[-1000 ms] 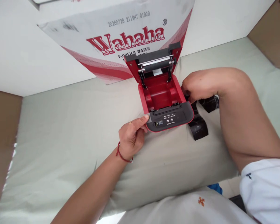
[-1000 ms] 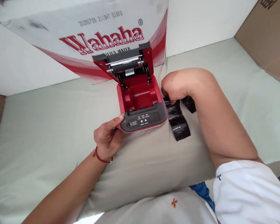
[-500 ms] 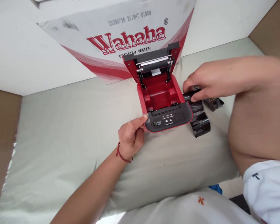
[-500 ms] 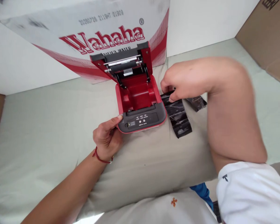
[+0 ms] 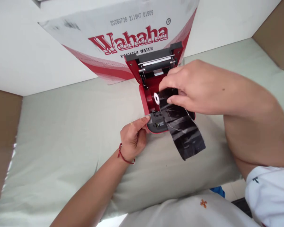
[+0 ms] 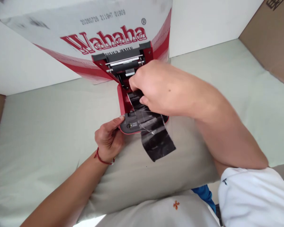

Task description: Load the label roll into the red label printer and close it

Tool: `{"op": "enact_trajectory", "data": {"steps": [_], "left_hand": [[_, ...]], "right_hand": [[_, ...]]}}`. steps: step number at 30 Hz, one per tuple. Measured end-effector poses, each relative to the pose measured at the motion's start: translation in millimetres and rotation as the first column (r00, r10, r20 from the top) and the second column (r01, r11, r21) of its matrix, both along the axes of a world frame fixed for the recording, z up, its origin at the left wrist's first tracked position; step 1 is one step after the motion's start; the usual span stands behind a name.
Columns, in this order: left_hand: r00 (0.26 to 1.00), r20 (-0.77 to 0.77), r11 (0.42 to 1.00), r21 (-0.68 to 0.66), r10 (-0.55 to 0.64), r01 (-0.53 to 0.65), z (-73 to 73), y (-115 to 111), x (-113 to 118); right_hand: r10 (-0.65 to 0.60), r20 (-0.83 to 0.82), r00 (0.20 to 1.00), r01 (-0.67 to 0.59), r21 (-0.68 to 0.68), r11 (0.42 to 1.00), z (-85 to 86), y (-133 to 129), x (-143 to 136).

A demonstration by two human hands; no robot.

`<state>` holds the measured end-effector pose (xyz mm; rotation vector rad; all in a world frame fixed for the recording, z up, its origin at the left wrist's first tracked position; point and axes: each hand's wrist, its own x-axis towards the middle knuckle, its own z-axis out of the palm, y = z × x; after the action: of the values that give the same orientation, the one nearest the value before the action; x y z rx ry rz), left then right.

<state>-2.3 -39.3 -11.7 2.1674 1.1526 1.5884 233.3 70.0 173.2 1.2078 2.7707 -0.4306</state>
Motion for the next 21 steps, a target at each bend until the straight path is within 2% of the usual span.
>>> {"op": "enact_trajectory", "data": {"steps": [4, 10, 14, 16, 19, 21], "left_hand": [[1.000, -0.001, 1.000, 0.007, -0.011, 0.011, 3.0, 2, 3], [0.999, -0.043, 1.000, 0.027, -0.006, 0.007, 6.8, 2, 6], [0.994, -0.083, 0.994, 0.082, 0.077, -0.071, 17.3, 1, 13], [0.991, -0.106, 0.989, 0.132, 0.082, -0.068, 22.1, 0, 17], [0.986, -0.157, 0.986, 0.164, 0.052, -0.026, 25.1, -2, 21], [0.984, -0.169, 0.988, 0.150, 0.052, -0.027, 24.8, -3, 22]], "right_hand": [[-0.085, 0.112, 0.990, 0.075, 0.089, 0.993, -10.6, -5, -21], [-0.127, 0.090, 0.988, 0.119, 0.094, 0.989, -23.5, 0, -28], [-0.154, 0.064, 0.986, 0.148, 0.084, 0.985, -35.7, 7, -30], [-0.168, 0.065, 0.984, 0.162, 0.084, 0.983, -40.0, 8, -32], [-0.176, 0.066, 0.982, 0.170, 0.086, 0.982, -41.1, 10, -32], [-0.142, 0.032, 0.989, 0.139, 0.074, 0.987, -36.0, 9, -29]]}}
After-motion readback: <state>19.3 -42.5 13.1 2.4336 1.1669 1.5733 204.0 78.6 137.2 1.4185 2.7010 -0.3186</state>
